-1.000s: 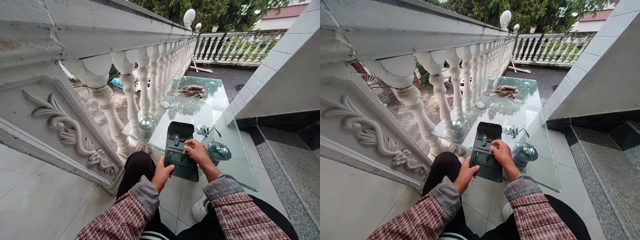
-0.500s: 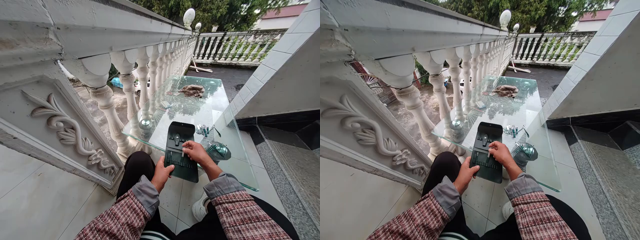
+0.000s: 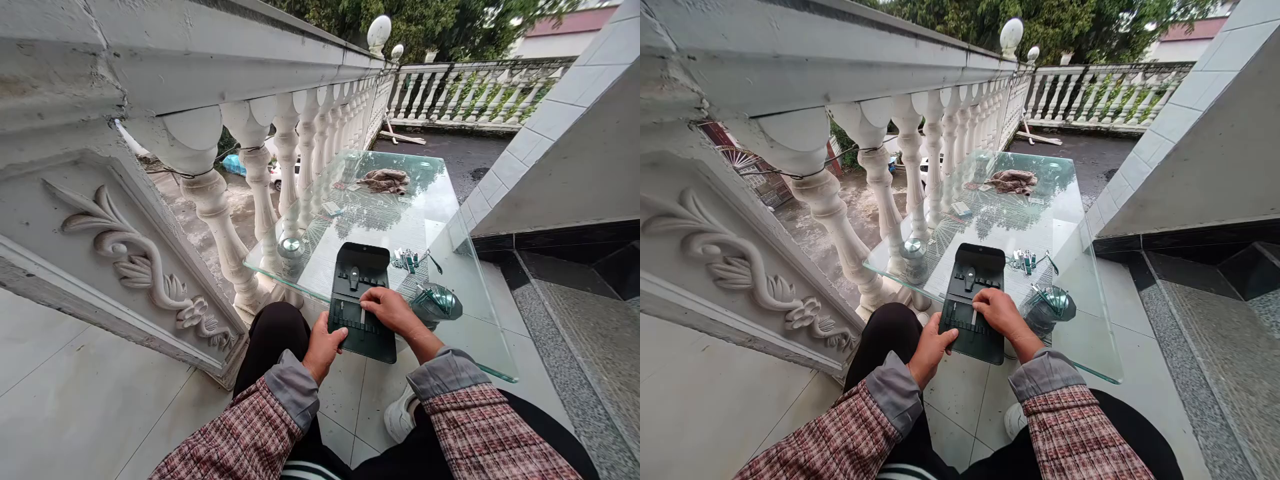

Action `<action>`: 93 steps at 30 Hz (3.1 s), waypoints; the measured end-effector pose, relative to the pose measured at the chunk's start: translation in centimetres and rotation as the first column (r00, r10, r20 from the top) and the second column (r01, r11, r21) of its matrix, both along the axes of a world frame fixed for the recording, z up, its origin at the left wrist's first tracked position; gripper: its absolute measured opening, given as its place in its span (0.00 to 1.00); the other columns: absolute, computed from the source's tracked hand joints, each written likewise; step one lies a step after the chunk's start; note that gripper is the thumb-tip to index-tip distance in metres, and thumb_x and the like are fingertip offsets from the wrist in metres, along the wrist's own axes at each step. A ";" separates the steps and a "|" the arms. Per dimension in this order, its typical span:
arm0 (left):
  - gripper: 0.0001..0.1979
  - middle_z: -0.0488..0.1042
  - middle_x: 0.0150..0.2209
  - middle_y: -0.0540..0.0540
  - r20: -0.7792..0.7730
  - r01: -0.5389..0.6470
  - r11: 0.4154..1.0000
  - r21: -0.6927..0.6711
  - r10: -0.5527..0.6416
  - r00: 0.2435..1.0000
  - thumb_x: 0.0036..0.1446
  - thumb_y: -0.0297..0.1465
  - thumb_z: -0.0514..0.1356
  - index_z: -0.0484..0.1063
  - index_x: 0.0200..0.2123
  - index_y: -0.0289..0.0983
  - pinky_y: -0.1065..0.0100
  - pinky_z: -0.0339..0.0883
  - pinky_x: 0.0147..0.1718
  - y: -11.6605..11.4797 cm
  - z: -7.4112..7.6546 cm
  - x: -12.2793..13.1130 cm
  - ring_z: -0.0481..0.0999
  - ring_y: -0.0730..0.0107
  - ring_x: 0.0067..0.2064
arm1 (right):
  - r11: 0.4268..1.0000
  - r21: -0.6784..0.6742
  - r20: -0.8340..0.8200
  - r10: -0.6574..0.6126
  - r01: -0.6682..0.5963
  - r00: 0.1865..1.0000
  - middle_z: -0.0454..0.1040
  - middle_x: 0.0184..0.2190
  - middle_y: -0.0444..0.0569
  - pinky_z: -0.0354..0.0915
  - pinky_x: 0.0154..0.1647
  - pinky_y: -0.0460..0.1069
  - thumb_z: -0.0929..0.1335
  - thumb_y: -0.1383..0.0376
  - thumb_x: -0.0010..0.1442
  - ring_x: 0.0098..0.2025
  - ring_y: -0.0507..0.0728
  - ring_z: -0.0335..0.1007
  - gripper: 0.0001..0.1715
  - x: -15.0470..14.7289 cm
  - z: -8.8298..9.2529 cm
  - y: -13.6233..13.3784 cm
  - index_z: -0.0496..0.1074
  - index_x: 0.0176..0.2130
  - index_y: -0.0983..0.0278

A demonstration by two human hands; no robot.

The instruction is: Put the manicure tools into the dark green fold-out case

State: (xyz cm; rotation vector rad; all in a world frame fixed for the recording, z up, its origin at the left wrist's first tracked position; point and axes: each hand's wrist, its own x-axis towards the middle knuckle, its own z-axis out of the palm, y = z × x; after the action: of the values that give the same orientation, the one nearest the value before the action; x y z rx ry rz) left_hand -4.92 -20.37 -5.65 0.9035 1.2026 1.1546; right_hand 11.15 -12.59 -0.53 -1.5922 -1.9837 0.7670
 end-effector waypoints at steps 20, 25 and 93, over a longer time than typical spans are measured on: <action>0.14 0.65 0.27 0.52 0.014 -0.028 1.000 0.001 0.028 1.000 0.45 0.27 0.59 0.63 0.38 0.35 0.79 0.55 0.15 0.1 0.1 0.1 0.63 0.79 0.24 | 0.987 -0.023 0.068 0.157 -0.156 0.985 0.68 0.29 0.42 0.59 0.31 0.46 0.70 0.66 0.42 0.29 0.51 0.62 0.12 0.4 0.6 -1.5 0.70 0.32 0.61; 0.14 0.65 0.27 0.53 0.017 -0.030 1.000 -0.009 0.030 0.999 0.45 0.28 0.60 0.63 0.37 0.35 0.79 0.55 0.15 0.0 0.2 0.1 0.63 0.78 0.23 | 0.987 0.012 0.100 0.160 -0.162 0.982 0.66 0.32 0.43 0.59 0.32 0.47 0.69 0.66 0.44 0.29 0.50 0.61 0.13 0.2 0.2 -2.1 0.69 0.34 0.60; 0.15 0.67 0.29 0.51 0.054 -0.042 0.999 0.019 0.041 0.998 0.45 0.33 0.61 0.64 0.37 0.35 0.78 0.56 0.16 -0.1 1.5 0.1 0.65 0.77 0.25 | 0.918 0.055 0.587 -0.348 0.393 0.731 0.71 0.42 0.61 0.62 0.36 0.54 0.60 0.65 0.58 0.44 0.64 0.69 0.14 10.2 -0.2 1.4 0.72 0.39 0.66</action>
State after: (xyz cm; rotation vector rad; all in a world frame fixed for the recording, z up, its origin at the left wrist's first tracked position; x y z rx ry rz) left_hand -4.81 -20.45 -4.18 0.8606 1.1735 1.2188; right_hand 21.39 -11.24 -0.71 -2.3986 -1.9114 0.1845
